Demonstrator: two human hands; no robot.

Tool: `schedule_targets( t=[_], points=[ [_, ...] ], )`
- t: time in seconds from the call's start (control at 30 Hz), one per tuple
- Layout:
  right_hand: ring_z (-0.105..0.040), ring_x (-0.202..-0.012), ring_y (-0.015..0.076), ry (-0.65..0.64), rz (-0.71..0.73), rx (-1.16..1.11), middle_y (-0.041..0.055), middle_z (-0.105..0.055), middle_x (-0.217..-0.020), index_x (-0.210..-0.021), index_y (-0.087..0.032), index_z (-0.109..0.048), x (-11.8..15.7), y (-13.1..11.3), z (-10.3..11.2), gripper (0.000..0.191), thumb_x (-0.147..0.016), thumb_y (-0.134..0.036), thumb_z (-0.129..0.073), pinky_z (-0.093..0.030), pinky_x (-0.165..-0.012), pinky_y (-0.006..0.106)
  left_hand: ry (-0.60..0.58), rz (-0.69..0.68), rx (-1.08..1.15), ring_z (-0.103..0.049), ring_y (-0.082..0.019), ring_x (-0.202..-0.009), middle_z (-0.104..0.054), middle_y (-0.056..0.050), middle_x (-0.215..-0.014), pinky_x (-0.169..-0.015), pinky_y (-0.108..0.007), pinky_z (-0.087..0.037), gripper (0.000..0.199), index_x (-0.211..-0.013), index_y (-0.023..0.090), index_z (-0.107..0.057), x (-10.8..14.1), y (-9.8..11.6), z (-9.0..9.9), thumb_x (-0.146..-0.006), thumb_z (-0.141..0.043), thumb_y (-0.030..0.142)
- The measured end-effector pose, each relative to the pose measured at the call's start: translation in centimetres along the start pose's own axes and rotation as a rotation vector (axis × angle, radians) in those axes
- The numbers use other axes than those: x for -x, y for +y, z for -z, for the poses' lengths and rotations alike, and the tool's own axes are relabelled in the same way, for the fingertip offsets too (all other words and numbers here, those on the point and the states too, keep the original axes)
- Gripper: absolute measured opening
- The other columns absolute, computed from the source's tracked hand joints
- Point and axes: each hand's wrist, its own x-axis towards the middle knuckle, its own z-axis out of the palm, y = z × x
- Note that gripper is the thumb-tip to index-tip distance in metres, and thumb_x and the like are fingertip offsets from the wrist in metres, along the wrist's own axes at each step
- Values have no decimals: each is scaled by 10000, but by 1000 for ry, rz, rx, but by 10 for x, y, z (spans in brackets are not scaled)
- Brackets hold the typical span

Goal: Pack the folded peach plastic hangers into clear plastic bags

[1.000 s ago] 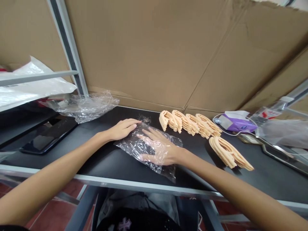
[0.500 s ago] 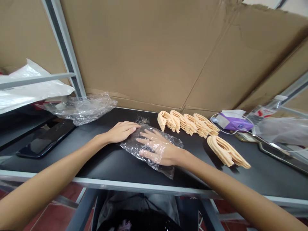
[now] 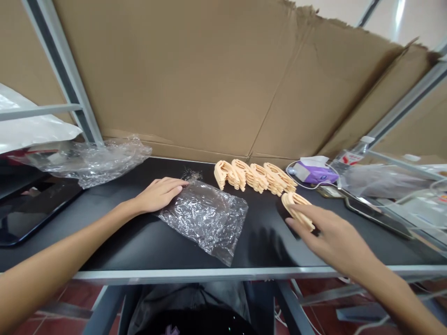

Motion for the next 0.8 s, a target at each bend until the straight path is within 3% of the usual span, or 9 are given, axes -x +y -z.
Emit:
schedule_targets(
  t=[0.13,0.23,0.33,0.5,0.67,0.8],
  points=[
    [-595,-1233,425,-111,-292,175,205,-625,-1372,-1407,-96,-537,6,44,-6,766,-905,-669,-455,-487,-1008,578,17,10,28,-476,-255,-1362,-574,-3,-1464,-1171,-465,-303,564,-1433,275,-536,-1,-6,-2,-1007,-245,504],
    [-616,-1204,430,-220,-438,181,223,-640,-1338,-1490,-103,-437,5,51,-11,886,-870,-735,-452,-512,-955,553,70,-3,98,-462,-255,-1387,-549,-34,-1486,-1205,-438,-286,577,-1421,226,-546,-3,-14,-4,-973,-303,495],
    [-663,-1124,426,-253,-520,182,204,-684,-1258,-1503,-161,-420,3,50,-14,843,-870,-717,-457,-527,-895,541,125,-28,196,-399,-257,-1443,-484,-49,-1540,-1237,-409,-241,588,-1418,197,-548,-3,-20,-4,-927,-377,471],
    [-662,-1157,378,-191,-542,-24,167,-692,-1267,-1458,-183,-455,3,62,-15,776,-824,-619,-554,-506,-967,504,61,-44,237,-364,-242,-1471,-435,2,-1581,-1249,-406,-211,548,-1403,254,-578,-1,-17,2,-929,-387,452],
    [-642,-1205,375,-62,-595,-207,176,-673,-1302,-1430,-201,-452,7,79,-14,831,-726,-579,-679,-459,-1058,535,-60,-81,112,-299,-222,-1504,-411,42,-1593,-1255,-427,-163,567,-1477,303,-508,0,-10,4,-995,-290,507],
    [-595,-1274,368,23,-598,-331,152,-658,-1332,-1419,-263,-417,10,71,-5,830,-713,-577,-722,-431,-1100,569,-128,-39,35,-275,-228,-1511,-384,47,-1607,-1240,-475,-156,577,-1532,331,-419,1,-5,4,-1026,-211,517]
  ],
)
